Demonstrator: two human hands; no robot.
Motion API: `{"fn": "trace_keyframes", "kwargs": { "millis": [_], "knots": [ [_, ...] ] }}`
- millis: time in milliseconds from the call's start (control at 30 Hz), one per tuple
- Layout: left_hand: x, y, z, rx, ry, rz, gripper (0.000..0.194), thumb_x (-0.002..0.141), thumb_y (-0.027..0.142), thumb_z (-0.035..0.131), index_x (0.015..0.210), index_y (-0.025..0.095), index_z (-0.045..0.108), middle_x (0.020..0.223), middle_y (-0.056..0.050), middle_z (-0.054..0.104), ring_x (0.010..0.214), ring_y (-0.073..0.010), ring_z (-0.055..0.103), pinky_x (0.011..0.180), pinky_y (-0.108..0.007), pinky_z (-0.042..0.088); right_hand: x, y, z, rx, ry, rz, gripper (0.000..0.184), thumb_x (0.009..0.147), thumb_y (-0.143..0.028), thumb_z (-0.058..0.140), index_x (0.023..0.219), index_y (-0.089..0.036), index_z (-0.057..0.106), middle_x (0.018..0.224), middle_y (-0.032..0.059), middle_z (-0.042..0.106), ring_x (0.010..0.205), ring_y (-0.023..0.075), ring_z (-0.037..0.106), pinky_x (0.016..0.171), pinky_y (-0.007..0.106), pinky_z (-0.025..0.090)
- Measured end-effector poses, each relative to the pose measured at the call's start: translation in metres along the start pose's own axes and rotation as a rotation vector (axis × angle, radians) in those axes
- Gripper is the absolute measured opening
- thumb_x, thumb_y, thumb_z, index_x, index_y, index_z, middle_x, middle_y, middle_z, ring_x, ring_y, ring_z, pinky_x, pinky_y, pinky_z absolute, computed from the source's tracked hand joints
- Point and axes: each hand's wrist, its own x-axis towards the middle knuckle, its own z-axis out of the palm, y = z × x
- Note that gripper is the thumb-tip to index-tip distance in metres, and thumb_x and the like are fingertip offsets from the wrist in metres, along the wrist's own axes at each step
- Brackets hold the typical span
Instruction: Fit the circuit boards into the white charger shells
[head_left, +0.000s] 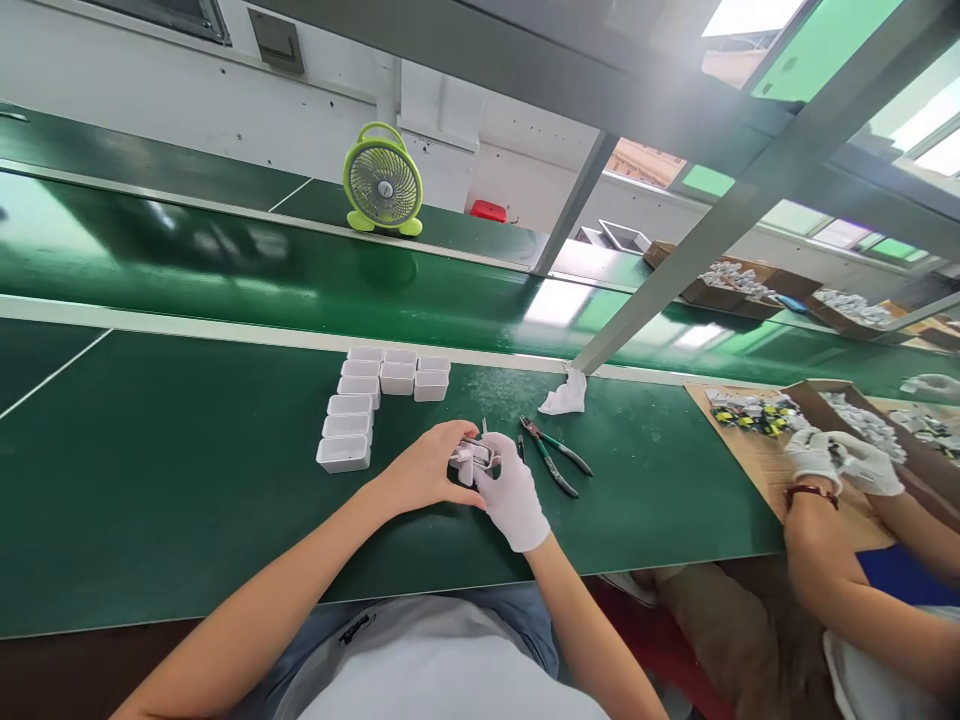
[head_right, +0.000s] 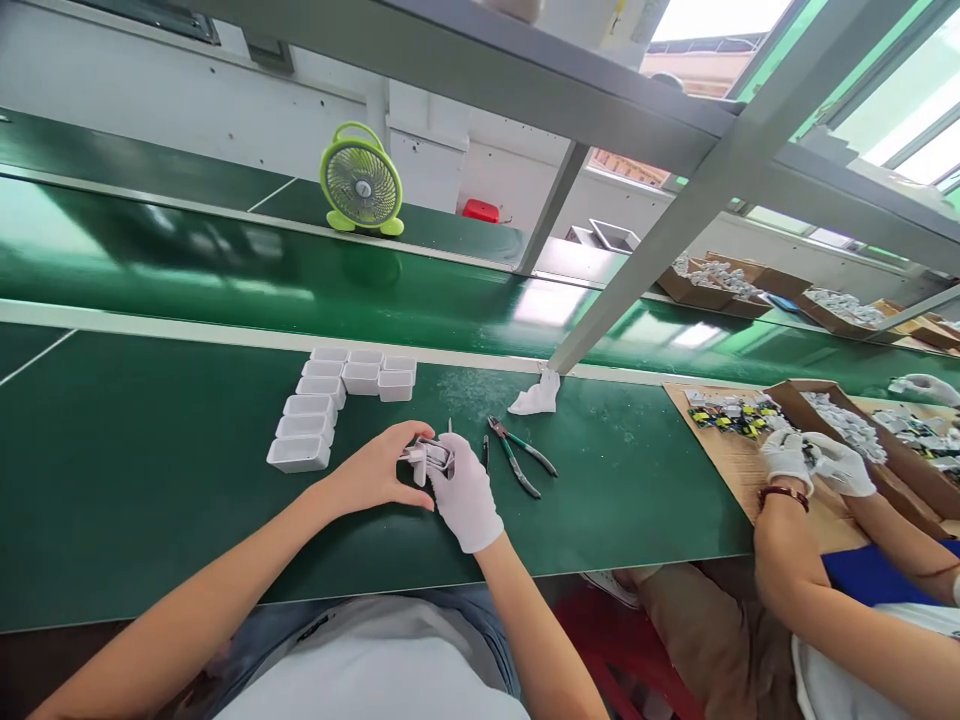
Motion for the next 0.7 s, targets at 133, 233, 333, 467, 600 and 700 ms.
{"fn": "trace_keyframes", "kwargs": {
  "millis": [133, 233, 333, 467, 600, 700],
  "knots": [
    [-0.001, -0.001, 0.005, 0.025, 0.087, 0.025, 0.050, 0.076, 0.049, 0.080, 0.112, 0.021, 0.058, 0.114, -0.009, 0.064, 0.102, -0.0281, 0.062, 0.086, -0.042, 0.053, 0.000, 0.001, -0.001, -0.017, -0.007, -0.045, 0.043, 0.083, -0.021, 0.056, 0.126, -0.021, 0.054, 0.106, 0.0066, 0.072, 0.082, 0.0203, 0.068, 0.076, 0.033, 0.056],
    [0.000, -0.004, 0.007, 0.011, 0.138, 0.033, 0.050, 0.077, 0.050, 0.080, 0.115, 0.022, 0.061, 0.118, -0.010, 0.065, 0.107, -0.0287, 0.062, 0.092, -0.043, 0.053, 0.000, 0.001, -0.003, -0.031, -0.009, -0.078, 0.044, 0.079, -0.016, 0.053, 0.123, -0.021, 0.055, 0.104, 0.0064, 0.072, 0.080, 0.0199, 0.067, 0.075, 0.033, 0.056],
    [0.003, -0.006, 0.009, -0.016, 0.175, 0.022, 0.054, 0.075, 0.052, 0.081, 0.118, 0.023, 0.065, 0.125, -0.011, 0.065, 0.117, -0.0308, 0.061, 0.100, -0.044, 0.052, 0.001, 0.002, -0.006, -0.039, -0.019, -0.129, 0.043, 0.079, -0.014, 0.051, 0.121, -0.022, 0.056, 0.102, 0.0057, 0.071, 0.080, 0.0202, 0.066, 0.075, 0.033, 0.056],
    [0.009, -0.005, 0.011, -0.062, 0.168, -0.022, 0.057, 0.070, 0.056, 0.083, 0.115, 0.023, 0.070, 0.121, -0.011, 0.069, 0.116, -0.0332, 0.062, 0.102, -0.048, 0.051, 0.001, 0.007, -0.004, -0.028, -0.033, -0.232, 0.036, 0.087, -0.014, 0.048, 0.121, -0.022, 0.058, 0.108, 0.0084, 0.070, 0.097, 0.0230, 0.067, 0.088, 0.038, 0.056],
    [0.012, -0.007, 0.007, -0.148, 0.125, -0.028, 0.058, 0.067, 0.056, 0.084, 0.114, 0.022, 0.073, 0.120, -0.010, 0.073, 0.110, -0.0324, 0.065, 0.100, -0.047, 0.051, 0.005, 0.009, 0.000, -0.024, -0.064, -0.354, 0.034, 0.090, -0.012, 0.046, 0.119, -0.024, 0.061, 0.122, 0.0104, 0.066, 0.114, 0.0250, 0.063, 0.098, 0.042, 0.054],
    [0.011, -0.010, 0.000, -0.228, 0.167, 0.009, 0.069, 0.061, 0.057, 0.088, 0.119, 0.023, 0.071, 0.126, -0.011, 0.071, 0.117, -0.0342, 0.063, 0.104, -0.047, 0.048, 0.005, 0.001, -0.009, -0.039, -0.075, -0.403, 0.032, 0.091, -0.011, 0.047, 0.116, -0.024, 0.063, 0.119, 0.0113, 0.067, 0.111, 0.0265, 0.064, 0.093, 0.044, 0.056]
  ]
}}
